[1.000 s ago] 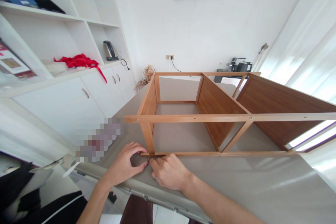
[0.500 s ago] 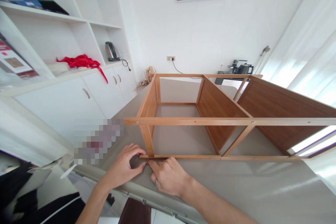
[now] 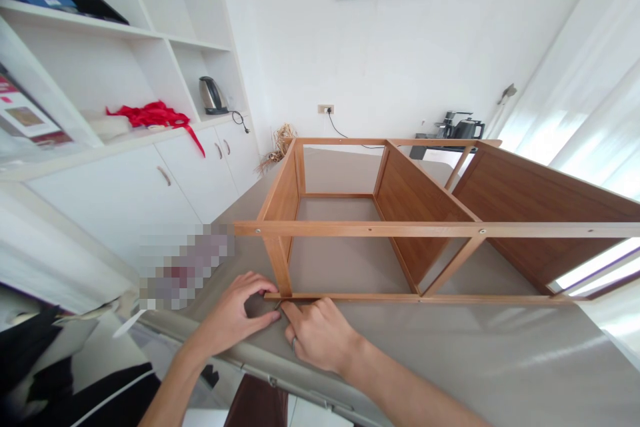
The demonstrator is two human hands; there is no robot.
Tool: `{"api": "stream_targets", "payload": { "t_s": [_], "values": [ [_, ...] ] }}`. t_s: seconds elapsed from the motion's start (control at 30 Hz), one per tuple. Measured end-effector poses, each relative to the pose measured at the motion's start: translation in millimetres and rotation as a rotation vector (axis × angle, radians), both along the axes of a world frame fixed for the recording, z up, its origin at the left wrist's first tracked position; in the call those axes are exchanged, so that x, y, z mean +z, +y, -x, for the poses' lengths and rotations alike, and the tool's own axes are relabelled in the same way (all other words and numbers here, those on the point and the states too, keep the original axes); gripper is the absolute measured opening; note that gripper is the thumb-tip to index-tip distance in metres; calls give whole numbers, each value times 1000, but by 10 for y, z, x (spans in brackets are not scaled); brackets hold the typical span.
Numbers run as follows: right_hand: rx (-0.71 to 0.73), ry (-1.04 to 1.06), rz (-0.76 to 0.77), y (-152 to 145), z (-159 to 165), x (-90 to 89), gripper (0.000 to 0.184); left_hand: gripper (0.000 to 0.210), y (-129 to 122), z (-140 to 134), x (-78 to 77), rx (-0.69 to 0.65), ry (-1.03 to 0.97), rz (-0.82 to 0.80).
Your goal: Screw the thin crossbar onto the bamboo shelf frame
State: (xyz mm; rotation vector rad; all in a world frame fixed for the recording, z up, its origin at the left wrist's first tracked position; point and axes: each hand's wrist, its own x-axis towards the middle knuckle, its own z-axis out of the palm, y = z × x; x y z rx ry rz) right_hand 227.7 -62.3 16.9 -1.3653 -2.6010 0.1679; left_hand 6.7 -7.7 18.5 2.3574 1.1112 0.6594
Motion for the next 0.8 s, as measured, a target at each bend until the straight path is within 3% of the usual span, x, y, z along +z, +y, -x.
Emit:
{"api": "stream_targets", "payload": {
  "t_s": [0.57,0.8],
  "values": [
    [-27,96,16,25,-13,-87,34,31,56,-102,-22,104,11,-5],
    [-56,131,46,42,-22,-91,32,34,75,-131,-25,78,51,-54]
  ]
}}
